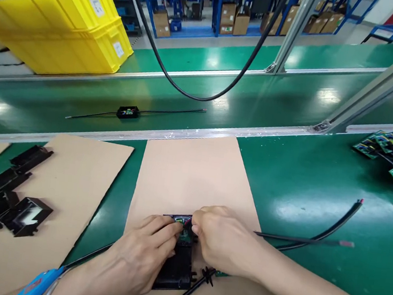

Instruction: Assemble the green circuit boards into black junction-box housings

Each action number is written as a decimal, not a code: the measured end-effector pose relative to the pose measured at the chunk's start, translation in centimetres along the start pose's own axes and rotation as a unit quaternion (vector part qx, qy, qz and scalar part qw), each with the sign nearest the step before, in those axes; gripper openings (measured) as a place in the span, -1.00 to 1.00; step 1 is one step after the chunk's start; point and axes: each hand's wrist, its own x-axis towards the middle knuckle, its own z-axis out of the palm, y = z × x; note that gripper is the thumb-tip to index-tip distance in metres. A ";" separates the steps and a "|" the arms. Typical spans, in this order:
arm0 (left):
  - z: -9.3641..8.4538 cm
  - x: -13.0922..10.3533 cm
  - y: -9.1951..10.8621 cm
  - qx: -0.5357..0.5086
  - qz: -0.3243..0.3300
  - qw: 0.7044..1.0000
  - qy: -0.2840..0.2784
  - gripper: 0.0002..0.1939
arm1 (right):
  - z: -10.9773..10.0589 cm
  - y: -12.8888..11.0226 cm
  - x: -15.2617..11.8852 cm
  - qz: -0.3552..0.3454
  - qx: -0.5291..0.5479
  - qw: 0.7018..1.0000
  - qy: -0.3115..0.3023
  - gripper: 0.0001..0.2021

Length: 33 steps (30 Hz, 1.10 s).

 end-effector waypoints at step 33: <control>-1.0 1.1 0.7 -0.001 -0.015 0.997 -0.075 -0.39 | -2.1 -1.3 2.3 0.037 -0.144 0.981 -0.128 -0.79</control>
